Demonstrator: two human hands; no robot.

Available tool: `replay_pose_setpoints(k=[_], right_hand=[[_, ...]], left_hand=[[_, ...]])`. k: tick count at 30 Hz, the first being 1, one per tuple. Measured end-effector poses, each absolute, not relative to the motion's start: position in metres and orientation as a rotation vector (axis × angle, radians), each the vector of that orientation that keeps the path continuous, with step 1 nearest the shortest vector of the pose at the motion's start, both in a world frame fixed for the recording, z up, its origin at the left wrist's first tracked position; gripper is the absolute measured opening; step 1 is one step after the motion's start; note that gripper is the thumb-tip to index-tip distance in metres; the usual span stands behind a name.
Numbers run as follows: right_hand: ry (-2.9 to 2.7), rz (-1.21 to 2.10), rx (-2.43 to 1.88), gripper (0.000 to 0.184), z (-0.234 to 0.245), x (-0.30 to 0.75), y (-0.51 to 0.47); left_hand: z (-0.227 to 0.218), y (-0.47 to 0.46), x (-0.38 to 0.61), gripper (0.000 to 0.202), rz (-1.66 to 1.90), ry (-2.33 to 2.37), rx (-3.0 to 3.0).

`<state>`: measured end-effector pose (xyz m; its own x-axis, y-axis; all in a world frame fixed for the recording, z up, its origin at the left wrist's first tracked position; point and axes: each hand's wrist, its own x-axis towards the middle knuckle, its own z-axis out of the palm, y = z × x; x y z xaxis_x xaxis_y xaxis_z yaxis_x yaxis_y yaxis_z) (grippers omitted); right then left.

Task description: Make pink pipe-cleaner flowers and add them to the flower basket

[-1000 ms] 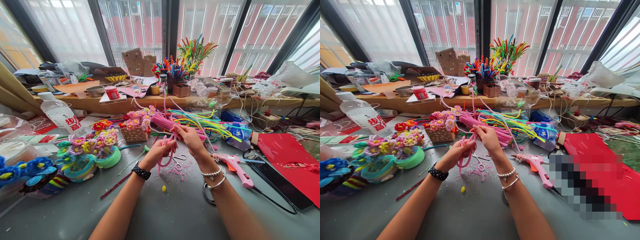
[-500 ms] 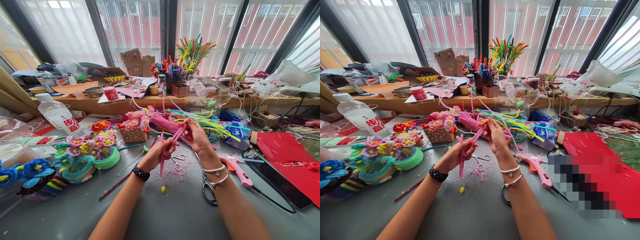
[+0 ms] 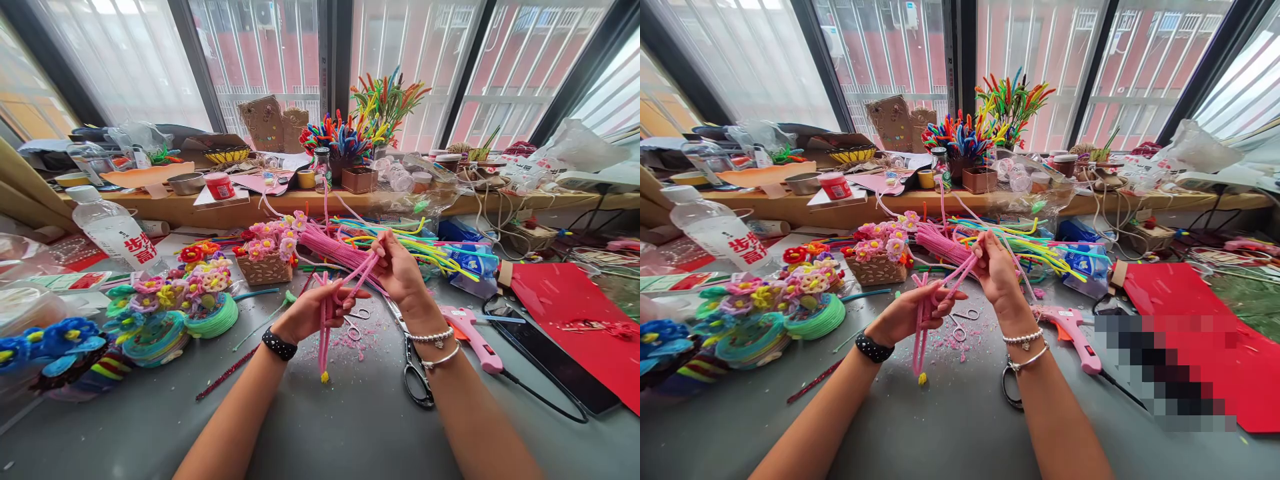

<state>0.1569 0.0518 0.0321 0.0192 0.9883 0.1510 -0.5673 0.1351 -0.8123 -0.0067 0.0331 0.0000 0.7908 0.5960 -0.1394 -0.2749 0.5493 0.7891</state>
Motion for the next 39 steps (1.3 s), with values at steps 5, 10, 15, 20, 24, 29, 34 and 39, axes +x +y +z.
replay_pose_setpoints(k=[5,10,15,20,24,29,34,39], right_hand=[[-0.8,1.381,-0.607,0.029,0.0331,0.1576,0.0526],[-0.793,1.357,-0.622,0.026,0.0334,0.1584,0.0533],[-0.872,1.33,-0.623,0.026,0.0335,0.1586,0.0528],[-0.922,1.38,-0.567,0.024,0.0345,0.1562,0.0504],[-0.96,1.41,-0.525,0.02,0.0333,0.1542,0.049],[-0.985,1.333,-0.684,0.02,0.0341,0.154,0.0477],[-1.005,1.255,-0.774,0.018,0.039,0.156,0.0466],[-0.969,1.201,-0.745,0.019,0.0375,0.1624,0.0495]], left_hand=[[0.0004,0.0323,-0.0068,0.032,0.561,0.487,0.879],[-0.0022,0.0331,-0.0067,0.027,0.605,0.535,0.912],[-0.0028,0.0314,-0.0052,0.021,0.587,0.597,0.875],[-0.0039,0.0305,-0.0044,0.022,0.512,0.622,0.896],[-0.0027,0.0304,-0.0067,0.024,0.469,0.645,0.958],[-0.0024,0.0313,-0.0081,0.022,0.482,0.632,0.994],[-0.0041,0.033,-0.0071,0.021,0.53,0.632,0.969],[-0.001,0.0337,-0.0065,0.024,0.639,0.68,0.922]])
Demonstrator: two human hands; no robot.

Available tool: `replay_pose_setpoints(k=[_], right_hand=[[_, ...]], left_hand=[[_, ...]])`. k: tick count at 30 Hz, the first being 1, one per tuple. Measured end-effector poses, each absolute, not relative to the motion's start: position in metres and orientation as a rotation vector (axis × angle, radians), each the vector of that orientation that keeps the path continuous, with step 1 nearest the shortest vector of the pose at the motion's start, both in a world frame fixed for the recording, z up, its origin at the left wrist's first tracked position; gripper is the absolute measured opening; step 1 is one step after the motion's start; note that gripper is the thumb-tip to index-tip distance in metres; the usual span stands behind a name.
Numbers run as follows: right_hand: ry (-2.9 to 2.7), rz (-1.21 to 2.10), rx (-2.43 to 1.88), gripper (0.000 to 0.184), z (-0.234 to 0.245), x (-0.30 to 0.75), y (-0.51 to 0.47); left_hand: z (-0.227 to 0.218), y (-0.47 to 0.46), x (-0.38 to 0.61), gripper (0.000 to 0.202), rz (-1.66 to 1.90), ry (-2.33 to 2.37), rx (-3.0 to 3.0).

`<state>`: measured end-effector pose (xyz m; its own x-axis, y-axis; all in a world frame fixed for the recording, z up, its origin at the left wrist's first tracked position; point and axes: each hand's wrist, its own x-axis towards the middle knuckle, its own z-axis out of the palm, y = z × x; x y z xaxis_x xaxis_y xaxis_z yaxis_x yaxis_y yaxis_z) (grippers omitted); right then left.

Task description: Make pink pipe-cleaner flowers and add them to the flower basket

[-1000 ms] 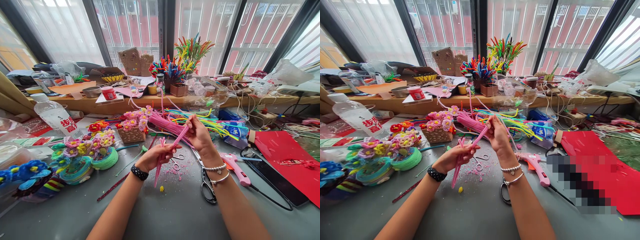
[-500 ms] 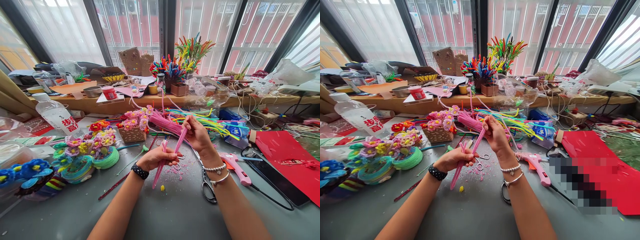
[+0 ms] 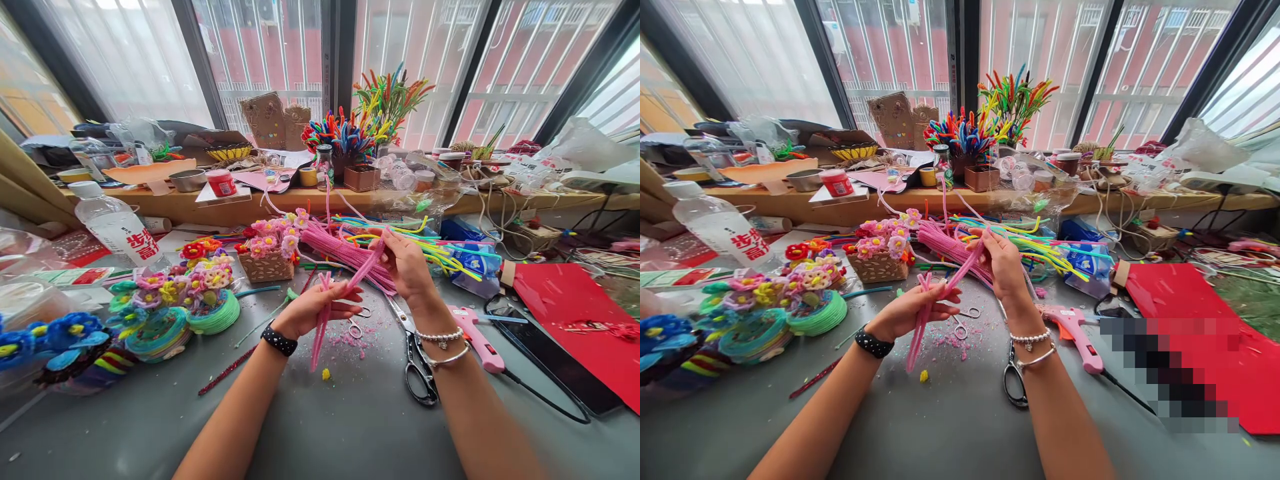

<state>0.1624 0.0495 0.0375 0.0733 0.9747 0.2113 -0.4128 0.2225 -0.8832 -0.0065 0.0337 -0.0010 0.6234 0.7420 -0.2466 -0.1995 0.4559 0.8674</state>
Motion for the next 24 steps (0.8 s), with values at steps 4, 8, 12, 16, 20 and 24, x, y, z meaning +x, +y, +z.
replay_pose_setpoints(k=[4,8,12,16,20,24], right_hand=[[-1.072,1.321,-0.712,0.022,0.036,0.163,0.049],[-1.413,1.467,-0.783,0.023,0.033,0.15,0.042],[-1.717,1.531,-0.828,0.024,0.028,0.131,0.036],[-1.707,1.397,-0.905,0.019,0.023,0.123,0.036],[-1.679,1.238,-0.979,0.017,0.02,0.124,0.04],[-1.667,1.074,-1.033,0.012,0.016,0.125,0.045]], left_hand=[[0.001,0.036,-0.005,0.031,0.759,0.721,0.82],[-0.004,0.038,-0.003,0.03,0.818,0.648,0.759],[-0.009,0.04,-0.001,0.032,0.9,0.539,0.75],[-0.004,0.038,-0.002,0.04,0.894,0.491,0.679],[0.001,0.034,-0.003,0.042,0.881,0.452,0.733],[-0.003,0.033,-0.005,0.022,0.825,0.47,0.879]])
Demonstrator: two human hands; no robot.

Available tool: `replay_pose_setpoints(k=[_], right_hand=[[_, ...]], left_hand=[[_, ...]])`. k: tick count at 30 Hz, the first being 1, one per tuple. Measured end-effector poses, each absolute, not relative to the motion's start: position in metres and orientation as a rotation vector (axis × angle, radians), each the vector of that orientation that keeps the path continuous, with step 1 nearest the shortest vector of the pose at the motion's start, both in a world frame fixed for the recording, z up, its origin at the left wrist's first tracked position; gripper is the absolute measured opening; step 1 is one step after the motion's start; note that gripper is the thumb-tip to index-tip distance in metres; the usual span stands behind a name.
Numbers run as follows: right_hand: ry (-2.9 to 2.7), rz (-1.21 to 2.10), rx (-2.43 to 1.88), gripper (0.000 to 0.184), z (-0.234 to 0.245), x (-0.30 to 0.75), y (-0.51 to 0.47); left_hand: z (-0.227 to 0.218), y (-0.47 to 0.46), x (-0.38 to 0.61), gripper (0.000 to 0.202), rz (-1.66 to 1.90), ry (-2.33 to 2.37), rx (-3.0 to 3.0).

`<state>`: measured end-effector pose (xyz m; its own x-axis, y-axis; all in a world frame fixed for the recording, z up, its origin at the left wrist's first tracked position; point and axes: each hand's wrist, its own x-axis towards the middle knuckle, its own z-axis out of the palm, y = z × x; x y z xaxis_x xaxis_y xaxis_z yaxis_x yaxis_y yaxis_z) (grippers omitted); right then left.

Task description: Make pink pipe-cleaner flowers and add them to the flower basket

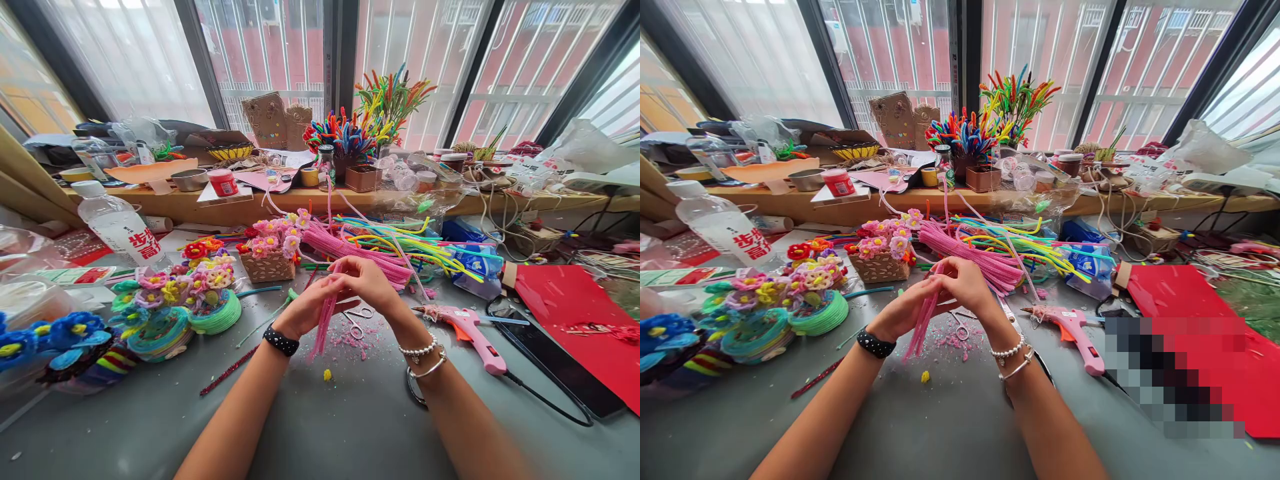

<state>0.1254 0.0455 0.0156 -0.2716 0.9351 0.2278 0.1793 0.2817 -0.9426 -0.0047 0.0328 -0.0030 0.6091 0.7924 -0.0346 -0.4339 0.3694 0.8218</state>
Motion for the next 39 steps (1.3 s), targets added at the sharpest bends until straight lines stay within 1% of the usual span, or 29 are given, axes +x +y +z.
replay_pose_setpoints(k=[3,7,10,11,14,16,18,23,26,29,31,34,37,39], right_hand=[[-1.633,1.002,-1.056,0.013,0.014,0.129,0.049],[-1.521,1.045,-1.088,0.014,0.013,0.135,0.052],[-1.45,1.001,-1.143,0.027,0.012,0.137,0.054],[-1.462,1.0,-1.148,0.029,0.011,0.137,0.054],[-1.618,1.145,-1.085,0.023,0.01,0.137,0.053],[-1.652,1.244,-1.027,0.027,0.01,0.136,0.052],[-1.574,1.252,-1.008,0.029,0.012,0.135,0.051],[-1.399,1.146,-1.037,0.032,0.015,0.137,0.052],[-1.408,1.065,-1.08,0.033,0.011,0.142,0.056],[-1.429,0.987,-1.105,0.035,0.008,0.148,0.06],[-1.393,1.025,-1.067,0.035,0.008,0.15,0.061],[-1.239,1.173,-0.975,0.035,0.011,0.153,0.061],[-1.081,1.274,-0.908,0.034,0.014,0.158,0.062],[-1.006,1.247,-0.891,0.034,0.014,0.164,0.064]], left_hand=[[-0.007,0.033,-0.004,0.022,0.741,0.519,0.957],[-0.008,0.034,-0.001,0.028,0.746,0.693,1.047],[-0.01,0.036,0.0,0.03,0.834,0.792,1.112],[-0.01,0.036,0.0,0.03,0.846,0.789,1.126],[-0.01,0.036,-0.002,0.031,0.772,0.73,1.144],[-0.008,0.035,-0.003,0.032,0.703,0.713,1.153],[-0.006,0.035,-0.004,0.033,0.7,0.719,1.164],[-0.001,0.034,-0.001,0.031,0.888,0.813,1.241],[-0.002,0.034,0.0,0.031,0.917,0.853,1.204],[-0.004,0.037,-0.002,0.029,1.022,0.933,1.176],[-0.005,0.038,-0.004,0.024,1.103,0.963,1.159],[-0.001,0.038,-0.006,0.018,1.218,0.824,1.021],[0.005,0.038,-0.006,0.015,1.301,0.625,0.806],[0.008,0.039,-0.008,0.016,1.329,0.561,0.692]])
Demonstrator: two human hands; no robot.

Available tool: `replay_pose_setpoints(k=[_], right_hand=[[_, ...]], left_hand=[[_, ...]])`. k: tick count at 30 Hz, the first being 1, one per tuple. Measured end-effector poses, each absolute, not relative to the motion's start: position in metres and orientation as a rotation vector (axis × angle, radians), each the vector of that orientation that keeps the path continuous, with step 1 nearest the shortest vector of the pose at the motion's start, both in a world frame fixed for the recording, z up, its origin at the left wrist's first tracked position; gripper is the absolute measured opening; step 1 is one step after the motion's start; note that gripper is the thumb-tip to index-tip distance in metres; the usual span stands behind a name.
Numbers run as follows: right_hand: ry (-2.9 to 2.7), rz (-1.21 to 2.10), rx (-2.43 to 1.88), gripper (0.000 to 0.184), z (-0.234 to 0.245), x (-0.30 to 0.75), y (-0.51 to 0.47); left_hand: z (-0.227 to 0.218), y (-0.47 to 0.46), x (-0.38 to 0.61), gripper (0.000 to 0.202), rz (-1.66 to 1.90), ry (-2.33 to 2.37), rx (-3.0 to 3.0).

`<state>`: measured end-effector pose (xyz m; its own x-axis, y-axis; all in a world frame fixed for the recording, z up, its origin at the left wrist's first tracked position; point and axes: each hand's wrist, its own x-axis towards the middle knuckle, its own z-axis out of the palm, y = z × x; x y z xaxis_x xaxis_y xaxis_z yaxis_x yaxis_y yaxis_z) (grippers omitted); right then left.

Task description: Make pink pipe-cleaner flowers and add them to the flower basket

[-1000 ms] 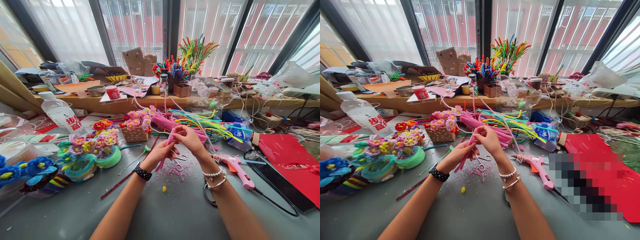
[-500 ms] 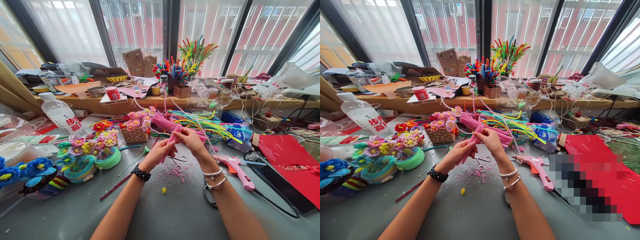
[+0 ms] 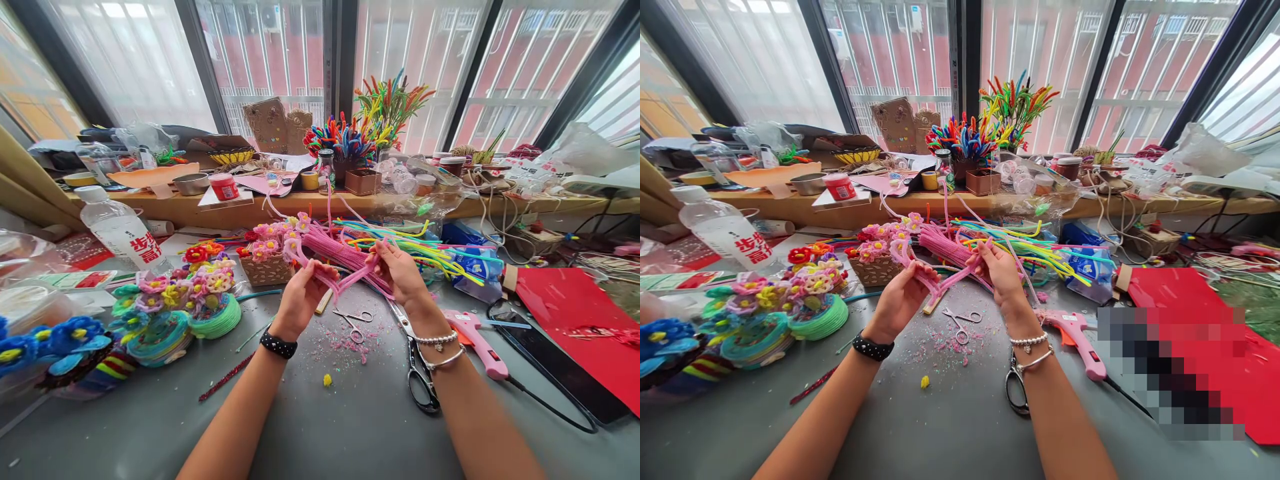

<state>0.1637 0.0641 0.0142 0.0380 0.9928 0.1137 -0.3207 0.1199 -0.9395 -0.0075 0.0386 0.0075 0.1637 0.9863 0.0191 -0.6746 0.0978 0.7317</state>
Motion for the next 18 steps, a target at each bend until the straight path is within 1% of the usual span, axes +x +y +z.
replay_pose_setpoints(k=[3,5,7,9,13,18], right_hand=[[-0.922,1.111,-0.906,0.032,0.014,0.171,0.067],[-0.893,1.063,-0.917,0.029,0.014,0.173,0.067],[-0.892,1.097,-0.912,0.027,0.015,0.172,0.065],[-0.934,1.203,-0.891,0.027,0.016,0.168,0.062],[-1.175,1.39,-0.907,0.03,0.015,0.155,0.057],[-1.455,1.321,-0.959,0.024,0.016,0.144,0.053]], left_hand=[[0.008,0.04,-0.009,0.019,1.363,0.538,0.608],[0.007,0.041,-0.01,0.018,1.367,0.537,0.624],[0.006,0.04,-0.009,0.014,1.35,0.542,0.675],[0.005,0.039,-0.008,0.01,1.334,0.545,0.723],[0.003,0.039,-0.007,0.01,1.336,0.557,0.765],[0.0,0.04,-0.008,0.013,1.315,0.62,0.8]])
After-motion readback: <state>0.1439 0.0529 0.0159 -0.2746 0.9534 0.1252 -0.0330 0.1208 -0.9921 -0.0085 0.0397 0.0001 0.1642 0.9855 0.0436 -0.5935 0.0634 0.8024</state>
